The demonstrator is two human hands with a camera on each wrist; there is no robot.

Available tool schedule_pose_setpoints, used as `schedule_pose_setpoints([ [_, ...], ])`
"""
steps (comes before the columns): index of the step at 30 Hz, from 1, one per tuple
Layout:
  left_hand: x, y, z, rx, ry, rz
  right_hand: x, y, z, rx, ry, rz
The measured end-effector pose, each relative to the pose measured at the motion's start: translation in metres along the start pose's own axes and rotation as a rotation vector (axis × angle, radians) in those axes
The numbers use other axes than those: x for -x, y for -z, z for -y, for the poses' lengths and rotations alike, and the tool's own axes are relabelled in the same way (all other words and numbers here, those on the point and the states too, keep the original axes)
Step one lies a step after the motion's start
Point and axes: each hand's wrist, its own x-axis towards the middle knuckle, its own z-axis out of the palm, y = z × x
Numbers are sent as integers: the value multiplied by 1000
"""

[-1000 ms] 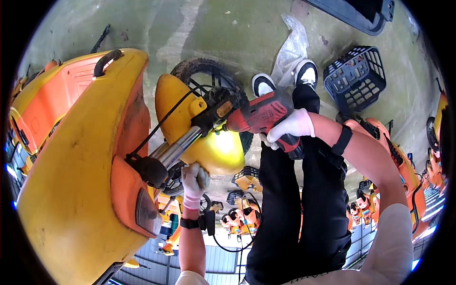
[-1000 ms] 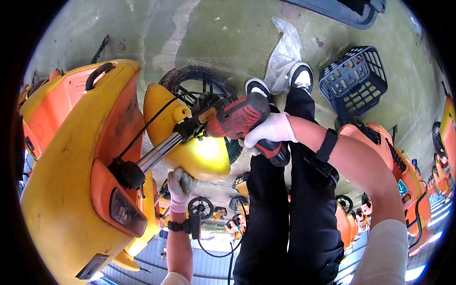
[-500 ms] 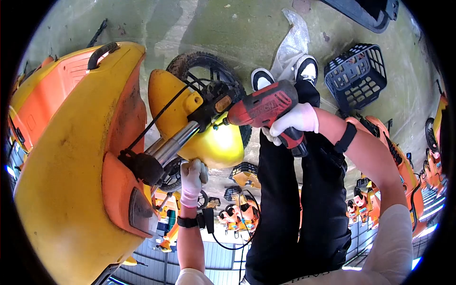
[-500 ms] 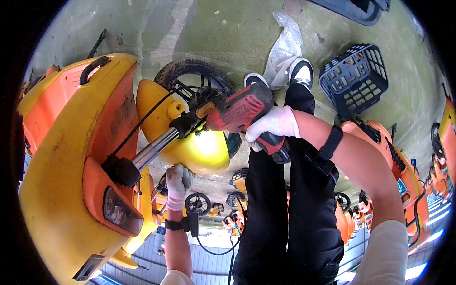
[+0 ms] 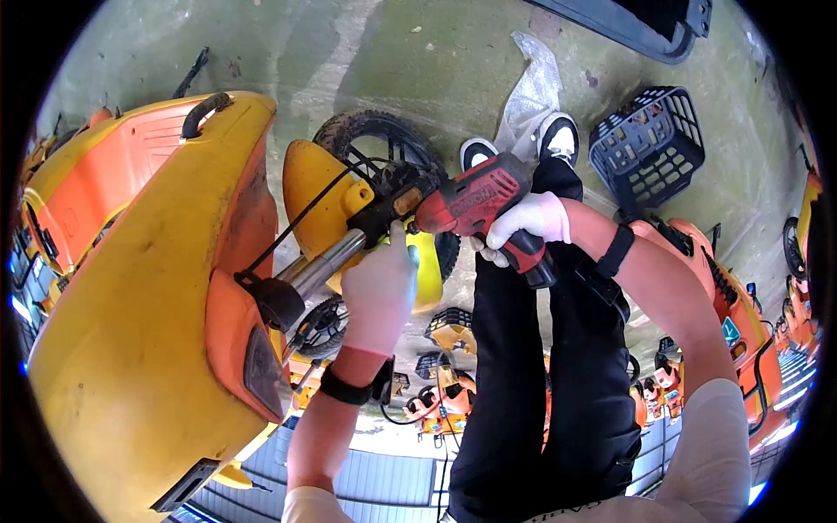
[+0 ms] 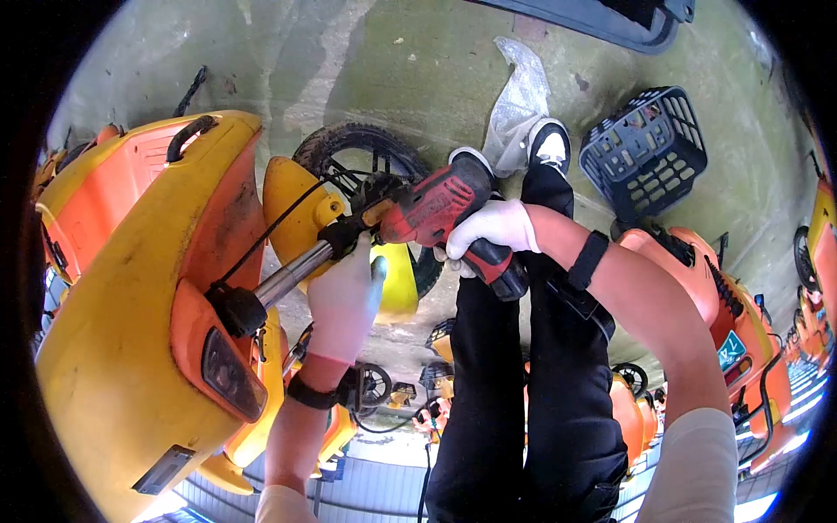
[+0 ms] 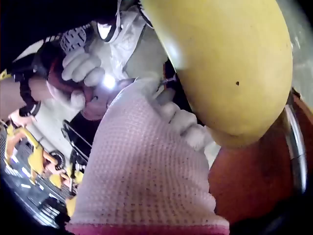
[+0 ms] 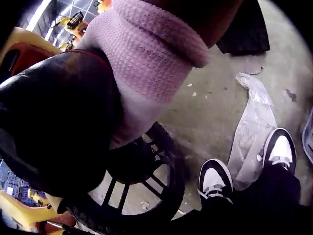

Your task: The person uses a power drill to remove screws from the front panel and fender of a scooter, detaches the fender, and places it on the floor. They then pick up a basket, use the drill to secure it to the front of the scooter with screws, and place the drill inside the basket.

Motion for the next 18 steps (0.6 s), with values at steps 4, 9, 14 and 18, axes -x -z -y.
schedule_pose_setpoints([
  [4, -11, -15, 2, -217, -7, 113, -2, 0, -7, -49, 34, 26],
  [9, -14, -22, 5, -271, -107, -87, 11, -15, 0, -80, 42, -74],
  [14, -13, -28, 6, -320, -121, -135, 13, -6, -9, -14, 65, -76],
  [18, -15, -36, 9, -303, -128, -182, 20, -3, -7, -100, 85, -146],
])
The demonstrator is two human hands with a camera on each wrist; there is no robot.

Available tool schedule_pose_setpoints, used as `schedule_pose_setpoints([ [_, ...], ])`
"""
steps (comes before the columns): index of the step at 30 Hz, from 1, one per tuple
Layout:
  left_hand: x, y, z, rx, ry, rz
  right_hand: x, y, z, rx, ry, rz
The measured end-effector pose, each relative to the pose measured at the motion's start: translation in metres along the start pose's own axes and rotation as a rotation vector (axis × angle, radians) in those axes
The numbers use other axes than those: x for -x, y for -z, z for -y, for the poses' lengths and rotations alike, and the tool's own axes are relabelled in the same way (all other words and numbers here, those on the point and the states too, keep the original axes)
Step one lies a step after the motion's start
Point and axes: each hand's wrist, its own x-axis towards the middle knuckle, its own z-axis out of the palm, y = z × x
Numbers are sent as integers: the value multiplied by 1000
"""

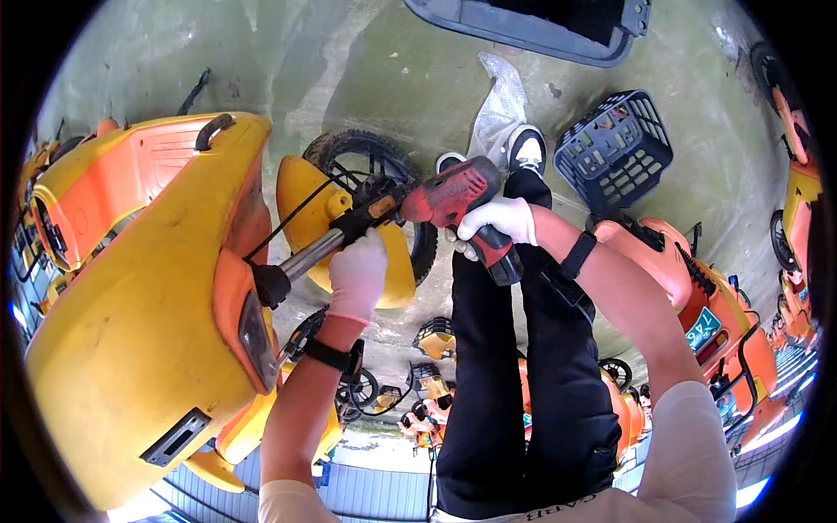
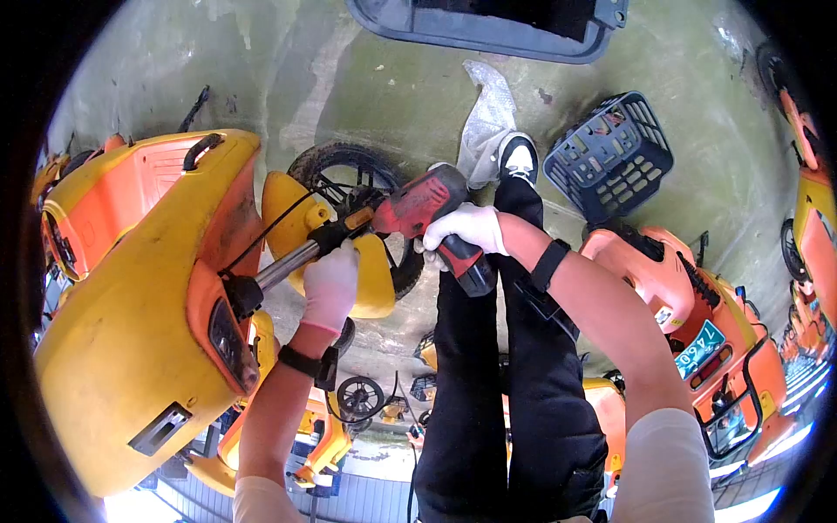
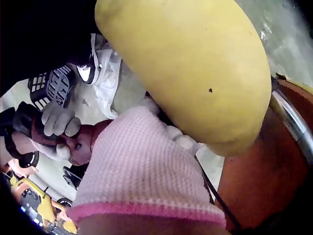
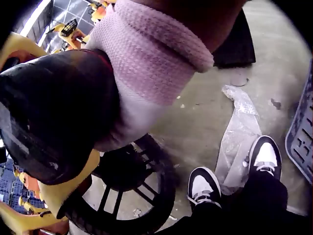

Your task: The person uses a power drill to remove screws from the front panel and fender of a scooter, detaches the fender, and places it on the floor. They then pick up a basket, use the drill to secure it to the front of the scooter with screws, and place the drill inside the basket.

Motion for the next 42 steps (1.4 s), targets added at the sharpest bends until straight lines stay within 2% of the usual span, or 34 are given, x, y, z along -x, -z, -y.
schedule_pose_setpoints([
  [2, 1, 1, 1, -1, 0, 24, 4, 3, -4, -32, 15, 7],
  [4, 0, 7, 1, 233, 128, 109, 12, -7, 3, -77, 36, 44],
  [5, 0, 9, 0, 228, 122, 107, 15, -12, 4, -14, 5, -36],
  [7, 2, 19, -1, 263, 226, 197, 3, -12, -1, 80, -9, -24],
  [10, 6, 24, -1, 277, 226, 131, -7, -17, -2, 111, 8, -1],
  [13, 5, 25, -2, 247, 279, 157, -14, -14, -6, 117, 50, -4],
  [20, 3, 33, -5, 247, 281, 178, 0, -19, -1, 42, 23, -34],
  [26, 5, 27, -1, 265, 228, 91, -10, -16, -6, 44, -9, 9],
  [28, 4, 26, -1, 256, 229, 91, -4, -20, 2, 29, -42, 88],
  [32, 4, 28, -1, 246, 214, 100, -14, -16, -3, 94, -22, -16],
  [36, 5, 21, 2, 145, 121, 28, -18, -11, 10, 94, -56, 74],
  [38, 9, 19, 4, 83, 68, -30, -17, -13, 15, 166, -78, 43],
  [41, 8, 16, 4, 86, 80, 1, -14, -16, 20, 166, -99, -4],
  [42, 8, 15, 3, 89, 75, -1, -15, -13, 19, 145, -90, 34],
])
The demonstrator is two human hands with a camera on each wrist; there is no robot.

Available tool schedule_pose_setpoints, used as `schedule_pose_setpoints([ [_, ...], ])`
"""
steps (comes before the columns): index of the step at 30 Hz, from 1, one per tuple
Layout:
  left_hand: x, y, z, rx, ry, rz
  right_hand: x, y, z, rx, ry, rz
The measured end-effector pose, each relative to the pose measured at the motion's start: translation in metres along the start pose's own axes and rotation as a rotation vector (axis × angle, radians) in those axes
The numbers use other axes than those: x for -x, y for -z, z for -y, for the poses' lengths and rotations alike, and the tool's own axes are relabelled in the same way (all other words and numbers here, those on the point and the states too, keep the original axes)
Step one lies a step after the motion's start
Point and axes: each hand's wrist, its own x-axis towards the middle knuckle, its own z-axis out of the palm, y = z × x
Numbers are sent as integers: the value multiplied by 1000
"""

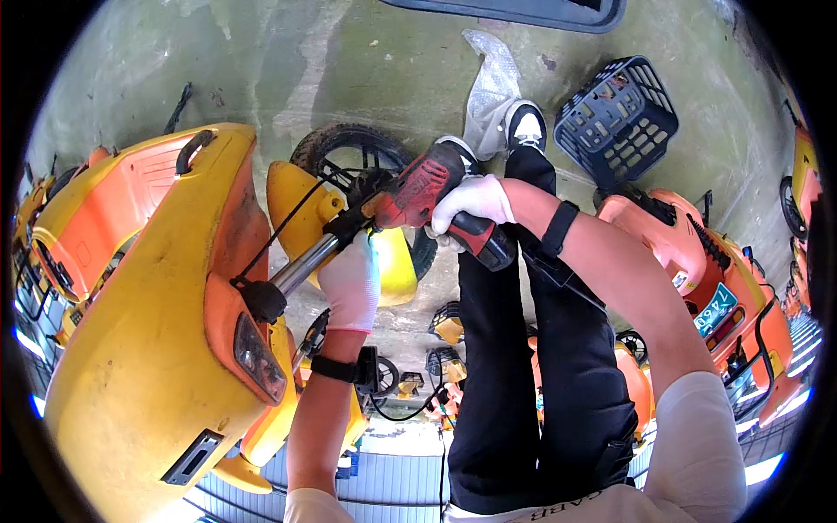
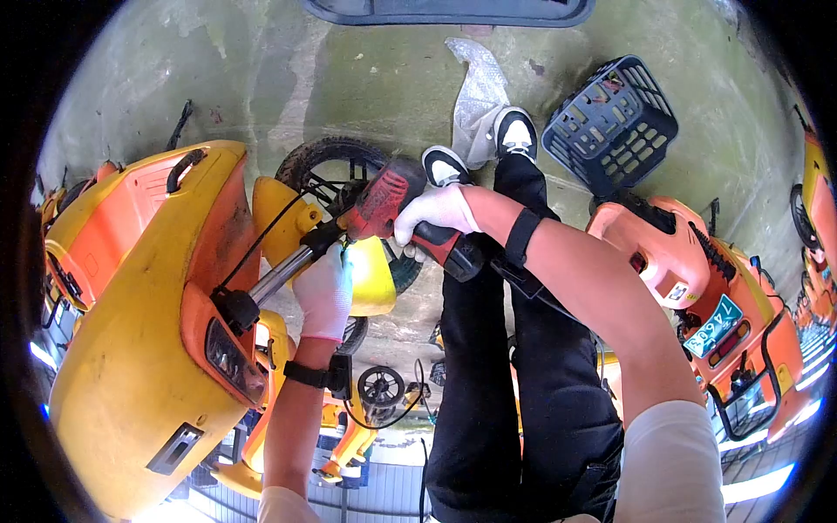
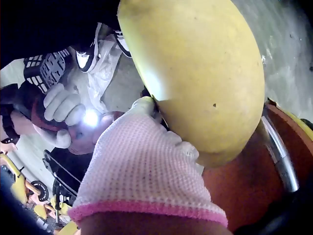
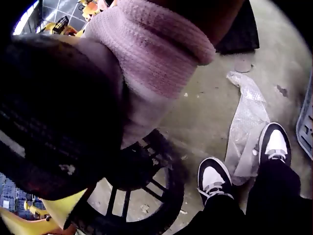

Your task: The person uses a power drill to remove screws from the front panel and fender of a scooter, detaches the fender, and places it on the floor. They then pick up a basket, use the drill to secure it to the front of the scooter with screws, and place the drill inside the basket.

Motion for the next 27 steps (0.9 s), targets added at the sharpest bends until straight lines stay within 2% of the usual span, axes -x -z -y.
schedule_pose_setpoints([
  [3, 0, -3, 0, -36, 12, 1, -2, 2, -3, -38, 14, 36],
  [6, 1, -2, 1, -37, -20, 1, -2, 1, -5, -50, -35, -15],
  [8, 0, 0, -1, -58, -7, 29, -6, 5, -8, -50, 34, 74],
  [18, -3, -11, 2, 33, -26, 5, -1, 4, -8, -37, 22, -29],
  [21, -3, -9, 1, 14, 24, 54, -6, 5, -9, -75, 39, 51],
  [23, -2, -14, 2, -10, -59, -48, -8, 4, -11, -104, 8, 3],
  [24, -4, -14, 0, 34, 4, 17, -10, 5, -12, -134, 24, 25],
  [27, -4, -20, 0, 31, 6, -19, -9, 9, -17, -153, 90, 81],
])
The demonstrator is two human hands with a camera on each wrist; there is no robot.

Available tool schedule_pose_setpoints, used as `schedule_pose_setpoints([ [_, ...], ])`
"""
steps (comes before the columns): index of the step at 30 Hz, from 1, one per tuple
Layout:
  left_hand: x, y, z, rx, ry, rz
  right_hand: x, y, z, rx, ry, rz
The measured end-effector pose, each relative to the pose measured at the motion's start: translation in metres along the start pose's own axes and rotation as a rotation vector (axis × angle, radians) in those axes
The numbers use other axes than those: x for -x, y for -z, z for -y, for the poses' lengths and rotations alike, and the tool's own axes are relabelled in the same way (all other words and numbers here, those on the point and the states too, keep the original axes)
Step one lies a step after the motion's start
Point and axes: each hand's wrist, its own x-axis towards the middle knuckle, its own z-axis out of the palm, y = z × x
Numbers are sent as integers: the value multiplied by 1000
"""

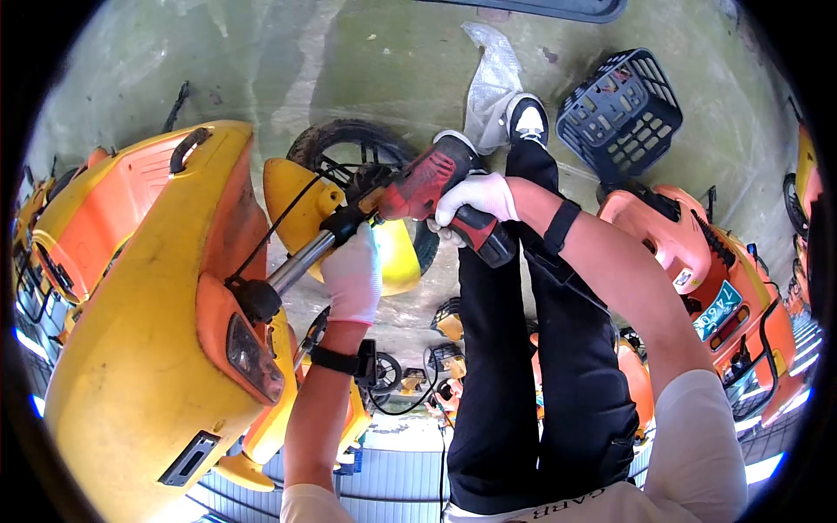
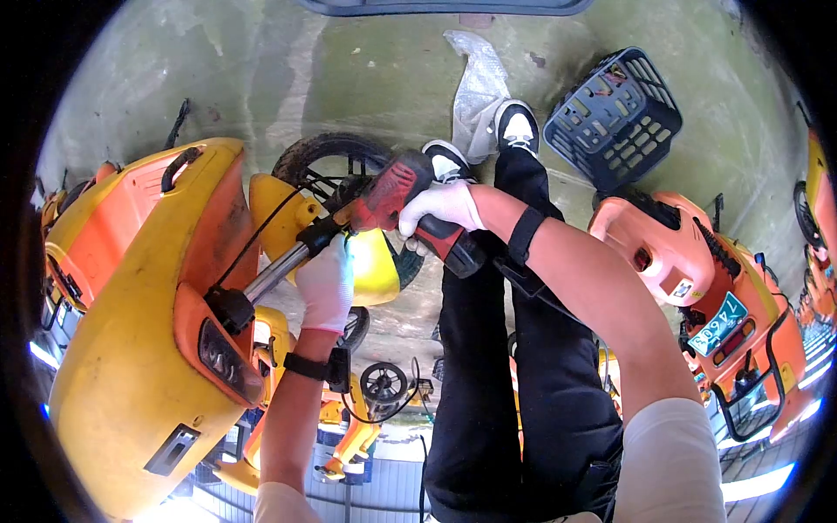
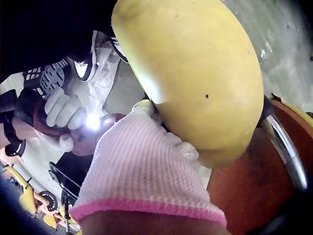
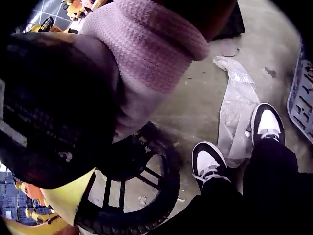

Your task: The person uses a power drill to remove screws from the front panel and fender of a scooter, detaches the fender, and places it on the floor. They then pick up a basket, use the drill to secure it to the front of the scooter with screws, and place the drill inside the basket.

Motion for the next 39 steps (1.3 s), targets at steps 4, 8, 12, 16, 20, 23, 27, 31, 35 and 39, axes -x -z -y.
schedule_pose_setpoints([
  [4, 1, 9, 0, -32, -62, -8, 7, 1, 4, 12, -44, -67],
  [8, 4, 11, 0, 36, -3, 3, 16, -3, 10, 12, 18, -157],
  [12, 3, 14, -2, 37, 8, 37, 23, 3, 15, -58, 6, -108],
  [16, 7, 18, -4, 8, -7, 35, 34, 3, 18, -47, -8, -178],
  [20, 45, 12, 8, 378, 49, -125, 33, 19, 0, -112, 25, -125],
  [23, 85, -28, 25, 805, 433, -210, 29, 12, -20, -199, 163, -187],
  [27, 100, -36, 52, 1668, 1133, -106, 18, -32, -41, -474, 391, -409],
  [31, 98, -74, 70, 2137, 1203, -106, -17, -41, -67, -511, 479, -600],
  [35, 101, -24, 28, 1249, 748, -455, -43, -38, -87, -260, 396, -731],
  [39, 83, 4, -6, 813, 301, -357, -65, -46, -100, -290, 479, -748],
])
